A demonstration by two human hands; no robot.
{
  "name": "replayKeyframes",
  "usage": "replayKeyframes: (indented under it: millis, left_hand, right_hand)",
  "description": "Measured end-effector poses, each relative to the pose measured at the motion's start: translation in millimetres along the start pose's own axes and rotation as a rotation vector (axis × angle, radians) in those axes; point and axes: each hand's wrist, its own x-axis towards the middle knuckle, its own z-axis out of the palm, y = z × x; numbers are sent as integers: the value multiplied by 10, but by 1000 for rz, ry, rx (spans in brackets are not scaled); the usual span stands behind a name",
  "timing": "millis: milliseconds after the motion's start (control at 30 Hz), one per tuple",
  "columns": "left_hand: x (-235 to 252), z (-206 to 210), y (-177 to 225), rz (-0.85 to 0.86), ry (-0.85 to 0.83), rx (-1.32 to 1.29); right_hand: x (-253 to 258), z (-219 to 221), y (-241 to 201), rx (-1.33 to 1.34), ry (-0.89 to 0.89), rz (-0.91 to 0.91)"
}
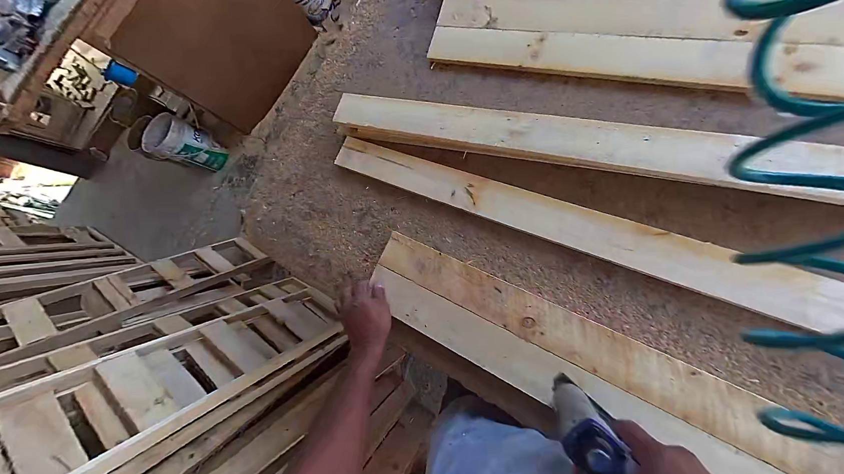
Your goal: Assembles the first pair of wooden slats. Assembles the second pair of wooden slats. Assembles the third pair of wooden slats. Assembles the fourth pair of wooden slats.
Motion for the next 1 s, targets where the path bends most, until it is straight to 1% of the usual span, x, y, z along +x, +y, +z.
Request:
replayKeyframes:
  millis: [67,100,200,233,300,400,467,500,600,667,800,1000]
  left_hand:
    - [-75,-75,-123,11,-116,-72]
    - [-180,-120,-194,15,-198,-107]
    - [-495,-253,-338,-9,-533,-104]
    - [-573,-281,-381,-58,-660,-79]
    - [-643,-266,-484,-115,-847,-118]
    - [-562,-125,-626,-84,-1007,-335]
    - [-494,-53,-670,-70,-1032,-468]
    - [-457,-50,-659,-51,-1043,-452]
    - [-414,-106,-562,67,-1086,-155]
    - [-423,-114,-519,105,-1100,-21]
    - [-437,-133,-487,85,-1088,-19]
    - [-470,-73,-492,-5,-1063,-109]
  right_hand:
    - [325,113,-721,-25,-62,15]
    - [457,180,-1001,-42,-94,6]
    - [746,262,-1649,-120,-186,-5]
    - [804,289,-1786,-152,-212,2]
    - [890,345,-1970,-208,-257,24]
    - [1001,395,-2150,-275,-314,57]
    - [1063,412,-2253,-299,-340,66]
    - [1091,417,-2302,-307,-345,64]
    - [1136,426,-2408,-323,-356,62]
    - [1141,422,-2455,-340,-367,77]
    - [1121,395,-2481,-319,-378,144]
    - [1014,345,-2118,-304,-365,162]
